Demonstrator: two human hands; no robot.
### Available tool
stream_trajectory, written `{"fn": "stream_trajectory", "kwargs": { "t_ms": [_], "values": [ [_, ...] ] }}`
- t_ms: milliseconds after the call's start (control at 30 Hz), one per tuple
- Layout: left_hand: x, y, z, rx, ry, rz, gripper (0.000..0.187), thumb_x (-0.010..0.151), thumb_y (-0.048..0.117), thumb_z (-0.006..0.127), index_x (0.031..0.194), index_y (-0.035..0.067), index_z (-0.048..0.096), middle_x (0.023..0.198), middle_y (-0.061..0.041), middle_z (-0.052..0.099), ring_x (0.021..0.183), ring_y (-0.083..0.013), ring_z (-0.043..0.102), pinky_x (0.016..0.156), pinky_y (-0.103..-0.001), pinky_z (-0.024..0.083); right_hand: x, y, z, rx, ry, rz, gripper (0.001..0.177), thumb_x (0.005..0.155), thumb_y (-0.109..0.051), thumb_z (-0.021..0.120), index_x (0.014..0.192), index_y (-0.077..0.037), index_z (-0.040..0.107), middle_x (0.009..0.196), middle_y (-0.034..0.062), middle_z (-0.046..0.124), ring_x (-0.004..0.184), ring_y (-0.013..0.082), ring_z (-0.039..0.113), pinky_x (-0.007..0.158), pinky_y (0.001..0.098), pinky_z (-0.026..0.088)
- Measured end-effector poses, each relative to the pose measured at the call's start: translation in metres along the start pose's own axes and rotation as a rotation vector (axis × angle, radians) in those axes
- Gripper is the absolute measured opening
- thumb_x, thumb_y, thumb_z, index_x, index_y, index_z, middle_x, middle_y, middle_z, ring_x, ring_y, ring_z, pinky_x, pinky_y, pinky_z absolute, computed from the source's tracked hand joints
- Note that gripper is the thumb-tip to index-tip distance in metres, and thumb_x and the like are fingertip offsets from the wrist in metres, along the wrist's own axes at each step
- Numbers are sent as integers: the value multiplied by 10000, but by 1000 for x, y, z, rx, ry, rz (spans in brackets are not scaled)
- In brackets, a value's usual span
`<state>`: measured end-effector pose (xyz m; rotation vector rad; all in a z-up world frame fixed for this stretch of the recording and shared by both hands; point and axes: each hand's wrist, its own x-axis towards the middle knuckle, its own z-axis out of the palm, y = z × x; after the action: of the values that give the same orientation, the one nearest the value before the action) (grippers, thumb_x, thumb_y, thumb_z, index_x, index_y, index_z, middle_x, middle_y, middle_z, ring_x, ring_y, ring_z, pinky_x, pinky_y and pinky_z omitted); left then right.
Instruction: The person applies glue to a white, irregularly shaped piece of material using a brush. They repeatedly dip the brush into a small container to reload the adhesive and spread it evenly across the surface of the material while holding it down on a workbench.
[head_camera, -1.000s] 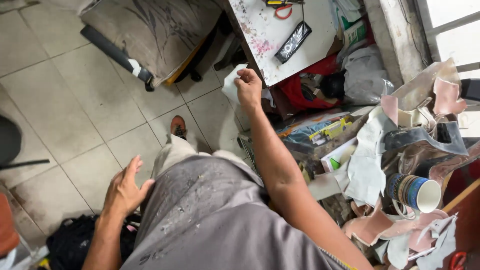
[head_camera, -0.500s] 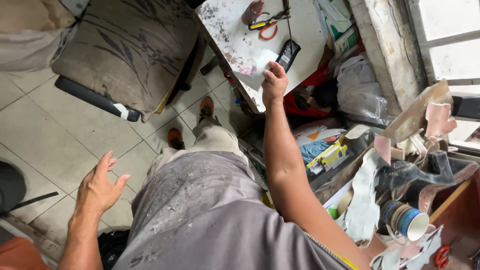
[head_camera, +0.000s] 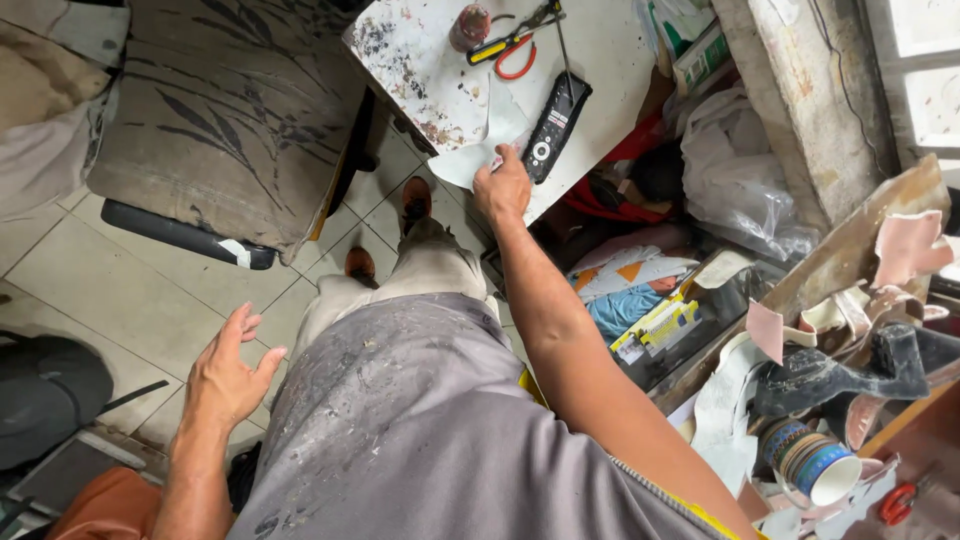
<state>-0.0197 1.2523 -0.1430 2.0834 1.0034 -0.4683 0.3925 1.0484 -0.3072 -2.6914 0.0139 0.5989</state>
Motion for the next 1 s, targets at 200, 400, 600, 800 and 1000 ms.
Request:
{"fn": "stream_trajectory", "kwargs": {
  "t_ms": [200,400,600,800,1000],
  "values": [
    [-3,-37,13,17,-33,49,808,830,268,796,1547,76,476,1398,-152,664,1230,-279,667,1068,-474,526,-46,-19,-18,-25,-154,100,514,884,-365,634,1386,-288,560,1221,150,722,1223,348,684,1046,491,522],
    [18,-35,-5,135,-154,379,735,859,231,767,1523,51,508,1367,-184,681,1204,-312,686,1018,-507,553,-132,29,17,71,-170,-18,388,818,-359,681,1203,-332,717,1143,35,783,1148,274,726,1001,448,574],
    [27,-11,10,213,-432,434,736,858,286,721,1542,140,490,1419,-24,654,1000,-259,689,955,-428,484,-316,56,-37,287,-348,-183,374,764,-338,757,1126,-257,714,1005,-34,790,938,142,737,863,293,537],
    [-20,56,76,-572,-940,343,539,969,80,524,1489,39,389,1424,-252,567,1193,-387,639,1080,-470,492,-451,72,-99,567,-38,-454,365,859,-241,729,1206,-163,648,1113,13,748,978,190,711,937,349,560],
    [-126,136,150,-847,-1533,352,822,869,349,732,1554,163,317,1567,-246,471,1376,-450,536,1096,-494,448,-512,180,-101,370,286,-223,767,886,-601,579,1494,-159,423,1492,193,515,1410,374,516,1156,526,430]
  ]
}}
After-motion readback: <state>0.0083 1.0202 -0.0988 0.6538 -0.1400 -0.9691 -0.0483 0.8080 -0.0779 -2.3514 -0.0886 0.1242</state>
